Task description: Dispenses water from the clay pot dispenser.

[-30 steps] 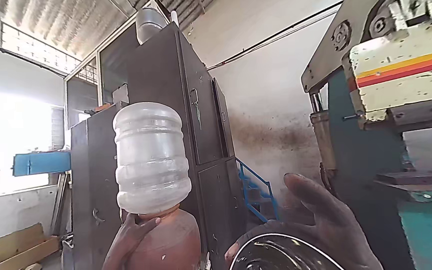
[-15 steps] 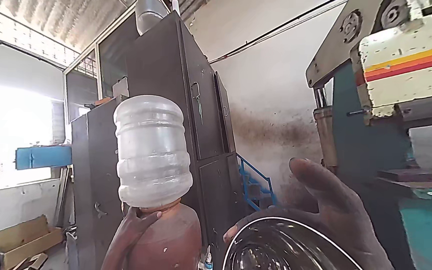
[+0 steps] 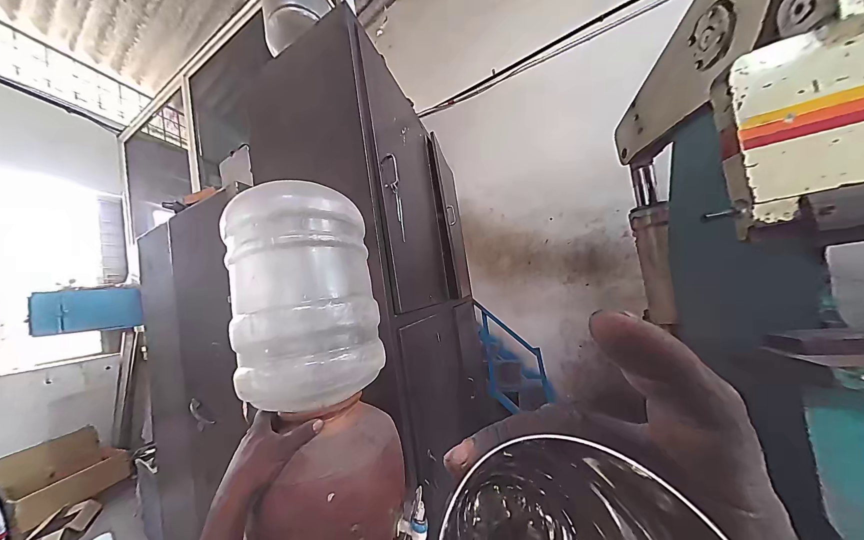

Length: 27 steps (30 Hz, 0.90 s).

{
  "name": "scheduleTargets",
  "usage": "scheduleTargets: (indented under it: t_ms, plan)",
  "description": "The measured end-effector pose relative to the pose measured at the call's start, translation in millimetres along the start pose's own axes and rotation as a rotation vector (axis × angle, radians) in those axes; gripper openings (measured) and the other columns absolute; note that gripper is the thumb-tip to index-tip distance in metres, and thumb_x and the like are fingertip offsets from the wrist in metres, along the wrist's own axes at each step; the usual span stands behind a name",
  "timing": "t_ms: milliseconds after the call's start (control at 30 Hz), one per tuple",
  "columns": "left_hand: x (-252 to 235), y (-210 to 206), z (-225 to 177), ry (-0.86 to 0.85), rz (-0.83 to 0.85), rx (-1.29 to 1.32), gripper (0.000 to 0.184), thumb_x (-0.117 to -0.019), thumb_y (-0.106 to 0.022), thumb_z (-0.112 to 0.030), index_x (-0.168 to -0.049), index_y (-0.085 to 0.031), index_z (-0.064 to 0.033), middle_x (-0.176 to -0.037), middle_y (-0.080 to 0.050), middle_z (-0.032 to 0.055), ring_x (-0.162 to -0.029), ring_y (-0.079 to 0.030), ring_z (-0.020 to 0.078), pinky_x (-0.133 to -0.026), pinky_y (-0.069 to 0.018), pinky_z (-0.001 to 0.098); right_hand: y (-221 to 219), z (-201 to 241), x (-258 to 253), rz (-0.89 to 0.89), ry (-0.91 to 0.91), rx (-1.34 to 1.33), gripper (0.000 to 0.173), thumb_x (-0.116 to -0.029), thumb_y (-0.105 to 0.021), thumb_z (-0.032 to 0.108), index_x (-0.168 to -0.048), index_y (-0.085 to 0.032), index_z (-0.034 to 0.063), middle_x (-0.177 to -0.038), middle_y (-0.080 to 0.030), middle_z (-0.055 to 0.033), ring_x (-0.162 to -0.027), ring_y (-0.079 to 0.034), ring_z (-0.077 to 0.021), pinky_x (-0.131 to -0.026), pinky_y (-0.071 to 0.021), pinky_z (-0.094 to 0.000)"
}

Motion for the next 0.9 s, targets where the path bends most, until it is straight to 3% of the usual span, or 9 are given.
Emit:
scheduleTargets:
  t_ms: [67,167,333,400,467,533,700,767,900]
  plan:
    - [7,2,-9,0.007,0.004,0.022,0.108,-0.057,-0.089,-0.07,-0.143,-0.05,-0.0179,-0.119,-0.071,0.0042,-0.111,-0.069,0.0177,-0.098,-0.0566,0.0486,0,0,0,0.003,0.01,-0.008,0.107,-0.0784,-0.088,0.024,-0.161,-0.019,0.0237,-0.143,-0.058,-0.0045,-0.119,-0.065,-0.0158,-0.094,-0.0601,-0.0277]
    - [25,8,-35,0.009,0.037,0.114,0.107,-0.0627,-0.094,-0.055,-0.149,-0.045,-0.0137,-0.128,-0.067,0.0093,-0.119,-0.064,0.0217,-0.104,-0.052,0.0491,1,2,0,-0.011,0.012,0.018,0.108,-0.0764,-0.09,0.027,-0.16,-0.021,0.0235,-0.145,-0.056,-0.0017,-0.121,-0.063,-0.0126,-0.094,-0.0595,-0.0251]
    - [14,5,-21,-0.016,0.003,0.058,0.109,-0.0594,-0.09,-0.066,-0.146,-0.047,-0.015,-0.123,-0.07,0.0075,-0.113,-0.068,0.0196,-0.099,-0.0564,0.0473,1,2,0,-0.004,0.025,-0.027,0.108,-0.0768,-0.09,0.024,-0.16,-0.022,0.0226,-0.145,-0.057,-0.0012,-0.12,-0.064,-0.0121,-0.095,-0.0582,-0.025]
    - [16,6,-22,-0.008,0.03,0.075,0.111,-0.0609,-0.09,-0.064,-0.149,-0.044,-0.0149,-0.127,-0.068,0.0079,-0.116,-0.066,0.0199,-0.102,-0.0538,0.0478,1,3,-1,-0.011,0.027,-0.007,0.104,-0.0786,-0.089,0.026,-0.16,-0.023,0.0229,-0.145,-0.057,0.0007,-0.121,-0.063,-0.0103,-0.096,-0.057,-0.0229]
    - [6,3,-10,-0.021,0.013,0.048,0.112,-0.0563,-0.089,-0.072,-0.146,-0.048,-0.0185,-0.121,-0.071,0.0036,-0.112,-0.069,0.0162,-0.099,-0.0572,0.0463,2,7,-5,-0.017,0.025,0.039,0.1,-0.0817,-0.086,0.029,-0.16,-0.024,0.0207,-0.145,-0.057,0.0033,-0.122,-0.061,-0.0066,-0.099,-0.0543,-0.0205]
    - [-1,1,-1,-0.026,0.003,0.026,0.112,-0.0537,-0.086,-0.077,-0.143,-0.05,-0.0202,-0.117,-0.072,0.0014,-0.108,-0.07,0.0145,-0.097,-0.0587,0.0458,2,6,-3,-0.015,0.031,0.002,0.103,-0.0792,-0.088,0.025,-0.16,-0.024,0.0211,-0.144,-0.058,0.0005,-0.122,-0.062,-0.0104,-0.098,-0.0564,-0.0236]
    - [16,5,-22,0.019,0.044,0.06,0.107,-0.0634,-0.091,-0.061,-0.148,-0.045,-0.0131,-0.124,-0.069,0.0093,-0.115,-0.066,0.0224,-0.102,-0.0529,0.0502,1,6,2,-0.01,0.023,0.005,0.106,-0.0772,-0.09,0.028,-0.16,-0.023,0.0242,-0.147,-0.056,-0.0001,-0.126,-0.06,-0.0124,-0.101,-0.0556,-0.0255]
    - [17,5,-22,0.029,0.041,0.051,0.107,-0.0634,-0.091,-0.062,-0.148,-0.045,-0.0135,-0.124,-0.069,0.0092,-0.115,-0.066,0.0224,-0.102,-0.0531,0.0503,0,4,2,0.002,0.023,-0.026,0.106,-0.0766,-0.09,0.022,-0.159,-0.023,0.026,-0.143,-0.059,-0.0058,-0.123,-0.064,-0.0196,-0.099,-0.0582,-0.0295]
    - [17,6,-23,0.024,0.041,0.037,0.105,-0.0638,-0.089,-0.064,-0.146,-0.047,-0.0141,-0.124,-0.069,0.0084,-0.115,-0.066,0.0216,-0.102,-0.0535,0.05,0,2,2,0.017,0.032,-0.026,0.106,-0.0774,-0.09,0.023,-0.159,-0.023,0.0281,-0.14,-0.061,-0.0076,-0.121,-0.065,-0.023,-0.099,-0.0592,-0.0317]
Point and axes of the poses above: each hand's wrist, its own x-axis away from the middle knuckle, its own y-axis out of the back of the hand, z = x × y, the point moved 7 cm from there along -x, towards the middle knuckle
